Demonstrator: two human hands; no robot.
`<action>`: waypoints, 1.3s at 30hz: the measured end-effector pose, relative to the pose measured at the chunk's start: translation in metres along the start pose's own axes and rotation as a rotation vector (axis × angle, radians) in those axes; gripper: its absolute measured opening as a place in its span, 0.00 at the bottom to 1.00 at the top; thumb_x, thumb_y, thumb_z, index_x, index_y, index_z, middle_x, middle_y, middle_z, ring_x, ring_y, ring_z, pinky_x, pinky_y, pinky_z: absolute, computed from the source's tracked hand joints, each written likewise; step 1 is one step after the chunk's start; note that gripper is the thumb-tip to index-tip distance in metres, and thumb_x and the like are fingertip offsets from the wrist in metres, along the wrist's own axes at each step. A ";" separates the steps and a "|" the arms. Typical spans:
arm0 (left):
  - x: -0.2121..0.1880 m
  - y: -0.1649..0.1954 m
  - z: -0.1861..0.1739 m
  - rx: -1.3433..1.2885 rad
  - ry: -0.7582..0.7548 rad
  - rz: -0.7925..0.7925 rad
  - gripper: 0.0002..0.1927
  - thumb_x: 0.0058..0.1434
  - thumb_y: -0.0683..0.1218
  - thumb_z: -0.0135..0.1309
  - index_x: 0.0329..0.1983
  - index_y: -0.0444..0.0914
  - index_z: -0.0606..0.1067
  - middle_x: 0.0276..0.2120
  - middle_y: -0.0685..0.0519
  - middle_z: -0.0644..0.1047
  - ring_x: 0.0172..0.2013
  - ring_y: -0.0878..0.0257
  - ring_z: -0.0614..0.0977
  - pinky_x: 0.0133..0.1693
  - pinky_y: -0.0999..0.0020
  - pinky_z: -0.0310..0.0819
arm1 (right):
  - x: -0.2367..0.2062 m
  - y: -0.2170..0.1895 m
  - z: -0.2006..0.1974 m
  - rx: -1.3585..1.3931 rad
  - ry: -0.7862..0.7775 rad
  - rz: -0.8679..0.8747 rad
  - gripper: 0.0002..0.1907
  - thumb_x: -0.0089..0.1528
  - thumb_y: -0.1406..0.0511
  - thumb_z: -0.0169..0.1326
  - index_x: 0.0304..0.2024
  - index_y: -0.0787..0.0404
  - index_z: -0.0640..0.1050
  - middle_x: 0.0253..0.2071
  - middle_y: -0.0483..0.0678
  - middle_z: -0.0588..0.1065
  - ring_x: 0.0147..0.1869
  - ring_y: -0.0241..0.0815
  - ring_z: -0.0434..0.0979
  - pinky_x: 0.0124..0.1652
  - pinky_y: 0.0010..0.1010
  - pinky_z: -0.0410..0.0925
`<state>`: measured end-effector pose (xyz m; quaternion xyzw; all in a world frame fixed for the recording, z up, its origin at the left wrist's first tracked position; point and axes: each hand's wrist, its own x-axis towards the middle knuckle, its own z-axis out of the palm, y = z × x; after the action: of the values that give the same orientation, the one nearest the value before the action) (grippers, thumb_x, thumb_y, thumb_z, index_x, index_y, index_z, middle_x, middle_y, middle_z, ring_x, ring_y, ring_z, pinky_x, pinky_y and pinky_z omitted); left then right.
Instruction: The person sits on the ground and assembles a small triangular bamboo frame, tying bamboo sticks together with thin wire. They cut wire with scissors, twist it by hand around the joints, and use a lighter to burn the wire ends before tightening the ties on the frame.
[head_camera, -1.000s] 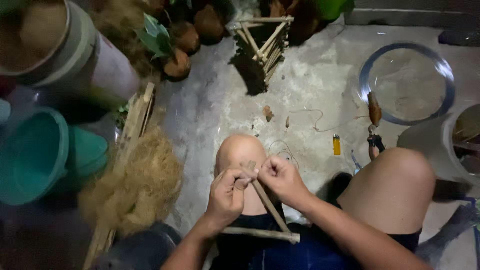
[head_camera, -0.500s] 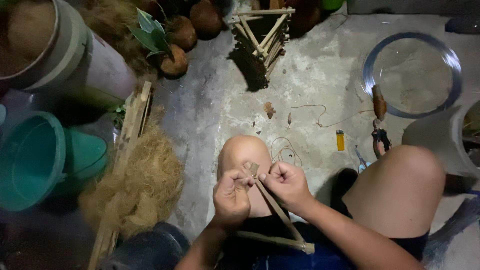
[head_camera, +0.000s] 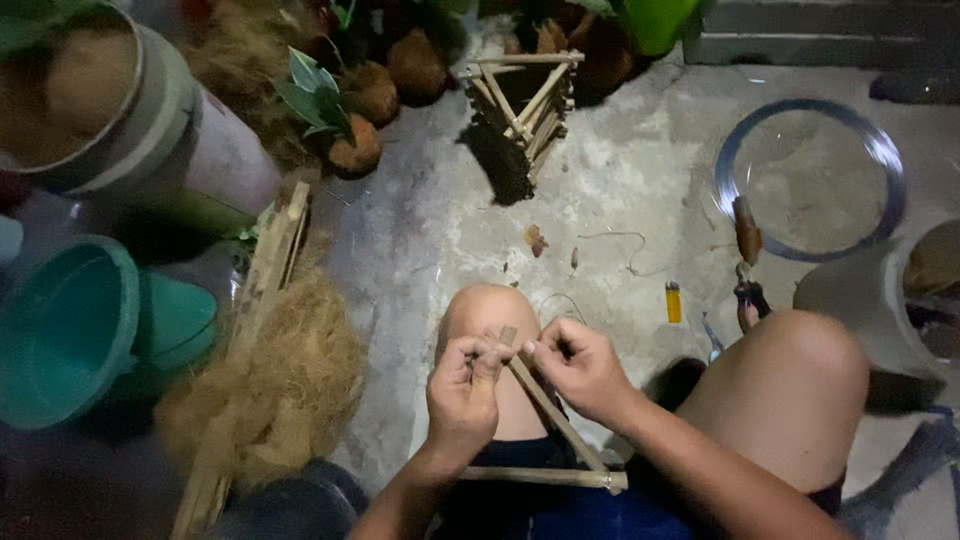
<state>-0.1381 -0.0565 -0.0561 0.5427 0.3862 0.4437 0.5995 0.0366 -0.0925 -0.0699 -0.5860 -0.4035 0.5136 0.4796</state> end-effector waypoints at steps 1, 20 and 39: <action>0.001 0.005 -0.002 0.057 -0.013 0.083 0.01 0.70 0.37 0.49 0.42 0.33 0.72 0.41 0.49 0.78 0.43 0.66 0.79 0.49 0.72 0.74 | 0.001 -0.012 -0.005 -0.014 -0.014 -0.005 0.08 0.62 0.66 0.58 0.29 0.61 0.74 0.24 0.39 0.72 0.27 0.26 0.72 0.27 0.22 0.66; 0.005 0.043 -0.017 0.104 -0.203 -0.091 0.16 0.71 0.39 0.46 0.61 0.35 0.69 0.45 0.50 0.77 0.36 0.70 0.75 0.39 0.75 0.72 | 0.002 -0.056 -0.001 -0.749 -0.072 -1.071 0.13 0.50 0.65 0.67 0.39 0.50 0.84 0.37 0.46 0.70 0.37 0.47 0.70 0.38 0.41 0.62; 0.036 0.068 -0.031 0.438 -0.649 -0.142 0.27 0.63 0.36 0.45 0.67 0.37 0.64 0.51 0.47 0.78 0.54 0.59 0.80 0.54 0.66 0.74 | 0.012 -0.033 -0.004 -0.799 -0.108 -1.347 0.14 0.51 0.59 0.64 0.41 0.49 0.83 0.56 0.46 0.70 0.56 0.45 0.67 0.50 0.42 0.56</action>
<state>-0.1638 -0.0117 0.0082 0.7416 0.2988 0.1137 0.5897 0.0430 -0.0747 -0.0406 -0.3173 -0.8489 -0.0441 0.4204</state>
